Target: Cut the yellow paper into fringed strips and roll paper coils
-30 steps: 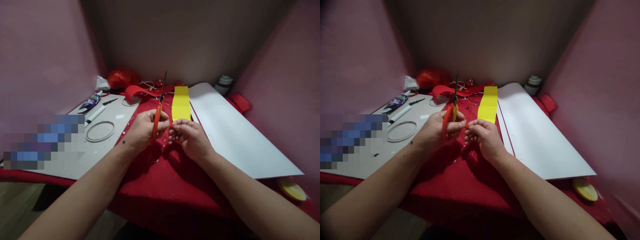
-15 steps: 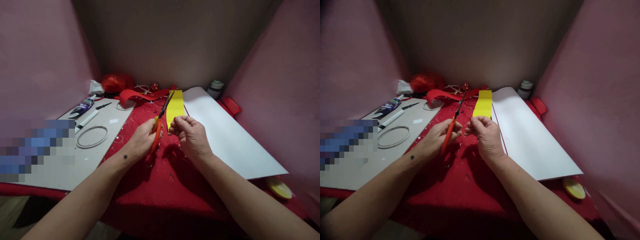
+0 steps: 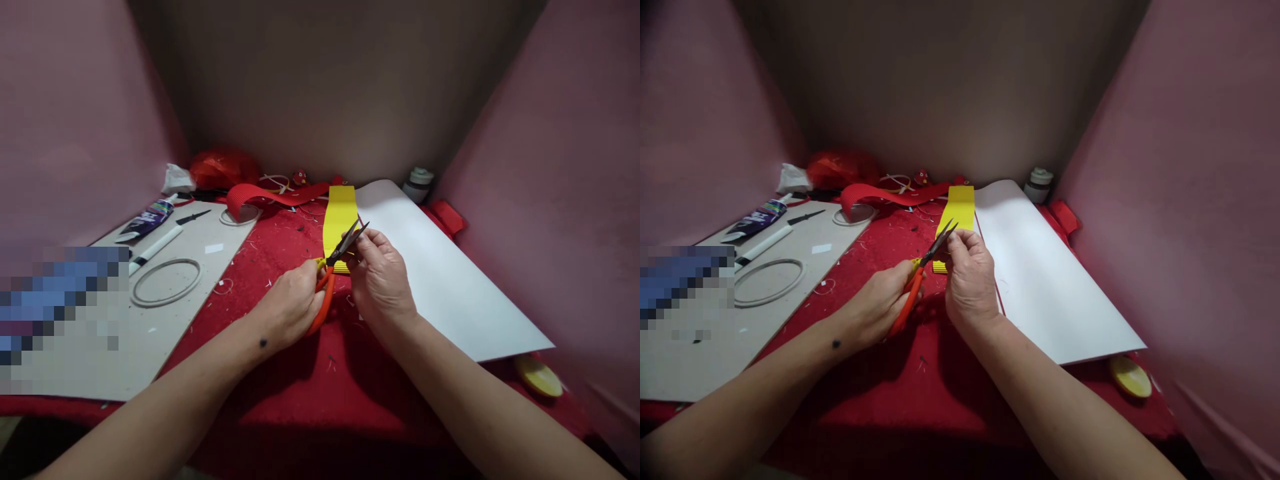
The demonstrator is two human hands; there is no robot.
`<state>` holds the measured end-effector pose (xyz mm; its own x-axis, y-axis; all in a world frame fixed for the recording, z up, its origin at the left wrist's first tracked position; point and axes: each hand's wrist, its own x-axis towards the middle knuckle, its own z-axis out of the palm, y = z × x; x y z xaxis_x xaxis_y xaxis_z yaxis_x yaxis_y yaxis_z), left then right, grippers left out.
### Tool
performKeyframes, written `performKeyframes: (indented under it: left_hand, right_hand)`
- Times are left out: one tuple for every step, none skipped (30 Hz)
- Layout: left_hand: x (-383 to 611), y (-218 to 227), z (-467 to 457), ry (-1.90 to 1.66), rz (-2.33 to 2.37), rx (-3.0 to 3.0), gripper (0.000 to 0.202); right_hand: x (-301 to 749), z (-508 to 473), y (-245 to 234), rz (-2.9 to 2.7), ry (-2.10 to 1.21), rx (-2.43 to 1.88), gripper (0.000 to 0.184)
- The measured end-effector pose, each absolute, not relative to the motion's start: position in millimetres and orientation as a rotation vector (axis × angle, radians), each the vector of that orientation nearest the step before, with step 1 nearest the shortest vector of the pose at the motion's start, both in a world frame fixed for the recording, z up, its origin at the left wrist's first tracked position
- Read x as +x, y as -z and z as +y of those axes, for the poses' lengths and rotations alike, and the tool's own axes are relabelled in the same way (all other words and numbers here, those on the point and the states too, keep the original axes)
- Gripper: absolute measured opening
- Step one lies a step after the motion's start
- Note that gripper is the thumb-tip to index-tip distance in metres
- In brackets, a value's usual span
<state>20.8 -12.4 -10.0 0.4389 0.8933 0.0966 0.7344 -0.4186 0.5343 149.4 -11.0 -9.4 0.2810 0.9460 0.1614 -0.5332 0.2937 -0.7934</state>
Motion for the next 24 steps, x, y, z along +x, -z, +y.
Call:
performKeyframes:
  left_hand:
    - [20.6, 11.0, -12.2, -0.525, 1.37, 2.296, 0.013]
    - [20.3, 11.9, -11.9, -0.532, 1.361, 2.309, 0.012]
    - [20.0, 12.9, -11.6, -0.538, 1.352, 2.317, 0.011]
    - [19.7, 13.6, -11.4, -0.543, 1.347, 2.321, 0.011]
    - [19.5, 14.2, -11.2, -0.546, 1.343, 2.325, 0.01]
    - [19.4, 14.4, -11.1, -0.547, 1.34, 2.328, 0.01]
    - [19.4, 14.4, -11.0, -0.544, 1.339, 2.328, 0.01]
    - [19.4, 14.1, -11.0, -0.539, 1.341, 2.327, 0.009]
    - [19.4, 13.8, -11.1, -0.536, 1.344, 2.326, 0.009]
    - [19.5, 13.4, -11.1, -0.535, 1.35, 2.324, 0.009]
    - [19.6, 13.1, -11.1, -0.534, 1.355, 2.325, 0.009]
    - [19.6, 13.0, -11.1, -0.534, 1.36, 2.326, 0.009]
    - [19.6, 13.1, -11.0, -0.533, 1.364, 2.329, 0.009]
    - [19.5, 13.3, -10.8, -0.531, 1.366, 2.332, 0.009]
    - [19.4, 13.7, -10.5, -0.528, 1.367, 2.335, 0.009]
    - [19.3, 14.2, -10.3, -0.525, 1.367, 2.337, 0.009]
    - [19.1, 14.7, -10.0, -0.523, 1.367, 2.339, 0.009]
    - [18.9, 15.2, -9.7, -0.522, 1.368, 2.342, 0.009]
    - [18.6, 15.6, -9.5, -0.519, 1.368, 2.347, 0.009]
    - [18.5, 15.8, -9.2, -0.515, 1.368, 2.351, 0.009]
    - [18.3, 15.9, -9.1, -0.509, 1.366, 2.354, 0.01]
    - [18.2, 15.9, -8.9, -0.502, 1.364, 2.353, 0.01]
    - [18.1, 15.8, -8.8, -0.497, 1.362, 2.35, 0.011]
    - [18.0, 15.7, -8.7, -0.493, 1.361, 2.346, 0.011]
  right_hand:
    - [149.0, -11.2, 9.2, -0.714, -1.107, -0.69, 0.009]
    - [148.7, -11.4, 9.2, -0.715, -1.105, -0.686, 0.008]
    - [148.5, -11.6, 9.4, -0.721, -1.104, -0.688, 0.008]
    - [148.3, -11.7, 9.8, -0.73, -1.101, -0.695, 0.007]
    - [148.3, -11.8, 10.3, -0.738, -1.097, -0.705, 0.007]
    - [148.2, -11.8, 11.0, -0.745, -1.094, -0.717, 0.007]
    - [148.2, -11.8, 11.7, -0.752, -1.092, -0.727, 0.007]
    - [148.2, -11.6, 12.3, -0.755, -1.091, -0.731, 0.007]
    - [148.1, -11.4, 13.0, -0.754, -1.092, -0.729, 0.007]
    - [148.0, -11.2, 13.5, -0.751, -1.094, -0.725, 0.007]
    - [147.8, -10.9, 13.9, -0.749, -1.096, -0.722, 0.007]
    - [147.6, -10.7, 14.1, -0.747, -1.098, -0.722, 0.007]
    - [147.4, -10.6, 14.2, -0.746, -1.098, -0.727, 0.007]
    - [147.2, -10.5, 14.2, -0.744, -1.098, -0.735, 0.007]
    - [146.9, -10.5, 14.0, -0.743, -1.096, -0.745, 0.007]
    - [146.8, -10.6, 13.8, -0.741, -1.095, -0.755, 0.007]
    - [146.6, -10.7, 13.6, -0.737, -1.094, -0.763, 0.008]
    - [146.6, -10.9, 13.4, -0.731, -1.095, -0.767, 0.008]
    - [146.6, -11.0, 13.3, -0.727, -1.096, -0.769, 0.009]
    - [146.6, -11.1, 13.2, -0.724, -1.098, -0.767, 0.009]
    - [146.7, -11.2, 13.2, -0.723, -1.101, -0.763, 0.009]
    - [146.8, -11.3, 13.3, -0.721, -1.102, -0.757, 0.009]
    - [146.9, -11.3, 13.4, -0.721, -1.104, -0.752, 0.009]
    - [147.1, -11.3, 13.6, -0.722, -1.105, -0.751, 0.009]
